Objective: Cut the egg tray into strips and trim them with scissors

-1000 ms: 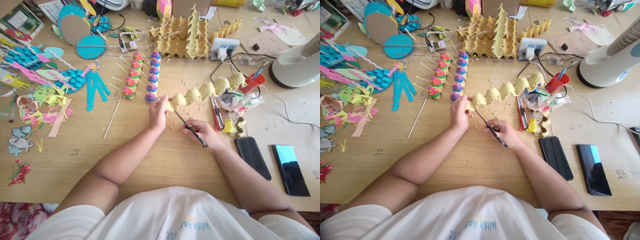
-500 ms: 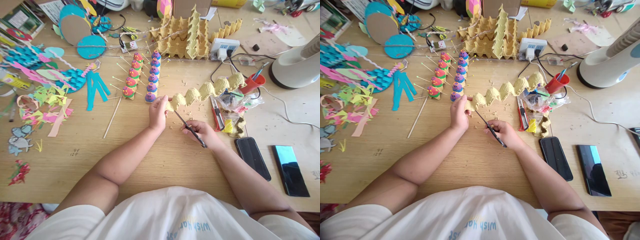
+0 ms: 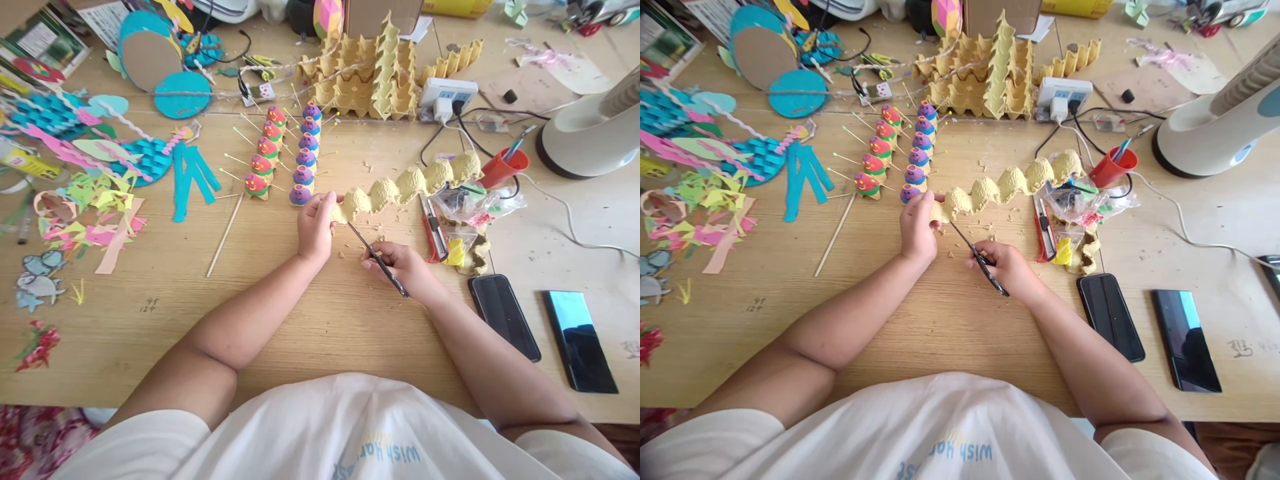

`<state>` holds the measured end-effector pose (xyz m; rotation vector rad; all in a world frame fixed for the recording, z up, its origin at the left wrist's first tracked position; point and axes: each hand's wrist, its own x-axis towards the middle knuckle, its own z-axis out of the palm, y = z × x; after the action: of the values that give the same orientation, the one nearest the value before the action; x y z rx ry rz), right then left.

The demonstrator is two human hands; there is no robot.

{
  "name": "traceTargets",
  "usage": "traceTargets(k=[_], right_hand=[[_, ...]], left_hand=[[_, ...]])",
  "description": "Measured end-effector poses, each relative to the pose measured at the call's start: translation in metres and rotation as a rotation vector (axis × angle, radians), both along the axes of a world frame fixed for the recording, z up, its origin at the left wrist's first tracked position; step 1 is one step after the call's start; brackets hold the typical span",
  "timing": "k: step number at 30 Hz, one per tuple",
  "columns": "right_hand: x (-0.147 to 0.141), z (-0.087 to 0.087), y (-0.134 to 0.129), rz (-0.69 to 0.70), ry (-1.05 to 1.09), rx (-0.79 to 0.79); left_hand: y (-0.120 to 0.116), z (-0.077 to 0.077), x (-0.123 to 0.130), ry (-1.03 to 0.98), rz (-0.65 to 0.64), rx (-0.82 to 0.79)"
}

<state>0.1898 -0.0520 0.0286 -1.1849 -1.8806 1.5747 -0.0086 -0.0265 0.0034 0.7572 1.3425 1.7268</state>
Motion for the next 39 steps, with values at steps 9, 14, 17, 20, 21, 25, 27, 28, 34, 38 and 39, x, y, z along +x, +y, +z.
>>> traceTargets(k=[9,14,17,20,21,25,27,28,34,38,39], right_hand=[[0.002,-0.008,-0.003,-0.106,-0.048,0.203],[0.003,-0.012,-0.006,-0.22,-0.109,0.337],[0.003,-0.011,-0.007,-0.249,-0.115,0.369],[0.003,-0.01,-0.007,-0.243,-0.118,0.372],[0.003,-0.011,-0.007,-0.251,-0.113,0.365],[0.002,-0.013,-0.005,-0.306,-0.082,0.375],[0.002,-0.014,-0.004,-0.329,-0.074,0.381],[0.002,-0.015,-0.003,-0.337,-0.067,0.375],[0.002,-0.016,-0.002,-0.349,-0.004,0.316],[0.001,-0.013,-0.003,-0.348,0.018,0.291],[0.0,-0.013,-0.003,-0.348,0.036,0.28]], left_hand=[[0.003,-0.001,0.001,-0.069,0.011,0.034],[0.002,-0.003,0.005,-0.101,-0.064,0.036],[-0.001,-0.002,0.007,-0.126,-0.112,0.028],[-0.005,0.001,0.008,-0.195,-0.182,0.01],[-0.005,0.003,0.008,-0.229,-0.215,0.001],[-0.008,0.007,0.007,-0.418,-0.376,-0.065],[-0.008,0.008,0.008,-0.5,-0.426,-0.121],[-0.008,0.009,0.008,-0.53,-0.442,-0.143],[-0.008,0.01,0.006,-0.635,-0.646,-0.2],[-0.009,0.009,0.003,-0.653,-0.8,-0.201],[-0.01,0.008,0.003,-0.65,-0.826,-0.192]])
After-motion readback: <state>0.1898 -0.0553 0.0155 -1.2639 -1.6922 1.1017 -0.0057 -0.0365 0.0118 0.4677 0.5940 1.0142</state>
